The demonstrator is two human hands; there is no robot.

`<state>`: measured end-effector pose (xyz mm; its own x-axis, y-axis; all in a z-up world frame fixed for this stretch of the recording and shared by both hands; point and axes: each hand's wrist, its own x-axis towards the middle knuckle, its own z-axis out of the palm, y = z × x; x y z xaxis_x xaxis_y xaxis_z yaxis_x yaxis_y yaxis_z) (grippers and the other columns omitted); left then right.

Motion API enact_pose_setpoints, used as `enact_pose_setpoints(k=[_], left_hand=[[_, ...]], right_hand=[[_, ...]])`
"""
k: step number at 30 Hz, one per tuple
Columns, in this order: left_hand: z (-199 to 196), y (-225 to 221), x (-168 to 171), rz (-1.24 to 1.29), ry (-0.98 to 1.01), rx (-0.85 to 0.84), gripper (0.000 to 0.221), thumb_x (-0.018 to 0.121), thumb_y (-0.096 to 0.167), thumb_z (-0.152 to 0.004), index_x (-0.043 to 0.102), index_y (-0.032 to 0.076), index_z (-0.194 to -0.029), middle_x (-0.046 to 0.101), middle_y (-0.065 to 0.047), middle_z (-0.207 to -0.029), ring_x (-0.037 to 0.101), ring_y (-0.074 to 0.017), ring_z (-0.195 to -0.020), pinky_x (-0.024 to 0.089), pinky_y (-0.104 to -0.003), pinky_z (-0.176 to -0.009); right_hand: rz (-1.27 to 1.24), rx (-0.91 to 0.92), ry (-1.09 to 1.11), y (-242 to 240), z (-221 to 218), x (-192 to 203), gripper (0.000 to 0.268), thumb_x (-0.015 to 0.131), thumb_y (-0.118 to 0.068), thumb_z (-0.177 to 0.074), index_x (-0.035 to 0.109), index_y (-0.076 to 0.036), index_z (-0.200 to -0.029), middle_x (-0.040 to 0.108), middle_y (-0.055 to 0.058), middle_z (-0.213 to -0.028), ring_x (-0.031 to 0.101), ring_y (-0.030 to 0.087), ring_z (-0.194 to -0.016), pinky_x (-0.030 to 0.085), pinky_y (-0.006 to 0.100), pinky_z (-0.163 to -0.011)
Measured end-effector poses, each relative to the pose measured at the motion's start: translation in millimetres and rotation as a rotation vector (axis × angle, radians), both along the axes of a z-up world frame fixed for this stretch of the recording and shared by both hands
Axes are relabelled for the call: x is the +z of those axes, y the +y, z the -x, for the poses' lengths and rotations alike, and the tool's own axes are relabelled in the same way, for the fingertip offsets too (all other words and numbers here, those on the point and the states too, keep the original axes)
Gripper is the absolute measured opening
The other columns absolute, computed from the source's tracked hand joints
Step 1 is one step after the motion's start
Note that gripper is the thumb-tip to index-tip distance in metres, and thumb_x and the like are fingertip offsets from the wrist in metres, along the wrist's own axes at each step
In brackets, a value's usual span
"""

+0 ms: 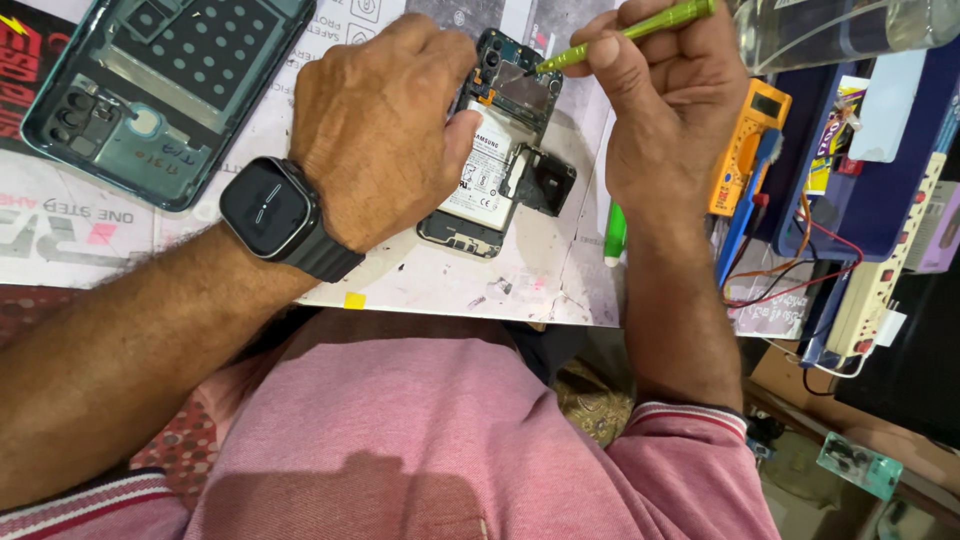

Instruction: The person cleans the internal components of a disassembled smartphone. They use a green utility knife to scrape residue from the battery area and a blue toothbrush to scrub the motherboard and other internal parts after applying a cleaning liquid.

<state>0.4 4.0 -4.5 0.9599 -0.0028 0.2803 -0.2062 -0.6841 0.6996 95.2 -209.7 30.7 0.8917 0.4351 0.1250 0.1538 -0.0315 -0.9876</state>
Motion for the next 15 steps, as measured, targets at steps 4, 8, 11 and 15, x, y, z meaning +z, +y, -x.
enact_pose_setpoints(k=[4, 8, 11, 15], left_hand=[[0, -1, 0, 0.017, -0.072, -0.013, 0.029, 0.085, 0.019, -0.09, 0.07, 0.003, -0.109, 0.065, -0.012, -0.098, 0.068, -0.0305, -0.08, 0.054, -0.045, -0.067], [-1, -2, -4, 0.025, -0.089, -0.028, 0.022, 0.083, 0.02, -0.093, 0.071, 0.004, -0.104, 0.065, -0.01, -0.093, 0.067, -0.0292, -0.077, 0.053, -0.044, -0.066], [-3, -4, -6, 0.03, -0.123, -0.031, 0.011, 0.077, 0.014, -0.097, 0.07, 0.006, -0.097, 0.065, -0.008, -0.089, 0.066, -0.0294, -0.077, 0.054, -0.044, -0.065], [1, 5, 1, -0.068, -0.189, 0.069, 0.005, 0.07, 0.009, -0.091, 0.066, 0.007, -0.088, 0.064, -0.01, -0.086, 0.067, -0.0333, -0.079, 0.054, -0.046, -0.066]], right_hand=[[-0.069, 0.038, 0.039, 3, 1, -2, 0.022, 0.076, -0.004, -0.104, 0.059, 0.0, -0.118, 0.072, 0.016, -0.101, 0.072, 0.019, -0.089, 0.062, 0.032, -0.082], [-0.091, 0.054, 0.071, 0, 6, -6, 0.023, 0.076, -0.002, -0.106, 0.058, 0.0, -0.12, 0.072, 0.016, -0.104, 0.071, 0.02, -0.091, 0.061, 0.032, -0.086], [-0.101, 0.029, 0.076, -1, 8, -14, 0.025, 0.076, 0.0, -0.105, 0.058, -0.001, -0.122, 0.072, 0.016, -0.105, 0.071, 0.021, -0.092, 0.06, 0.033, -0.087], [-0.191, 0.002, 0.032, -6, 5, -11, 0.023, 0.075, 0.001, -0.106, 0.058, 0.0, -0.122, 0.072, 0.018, -0.105, 0.072, 0.023, -0.093, 0.062, 0.036, -0.084]])
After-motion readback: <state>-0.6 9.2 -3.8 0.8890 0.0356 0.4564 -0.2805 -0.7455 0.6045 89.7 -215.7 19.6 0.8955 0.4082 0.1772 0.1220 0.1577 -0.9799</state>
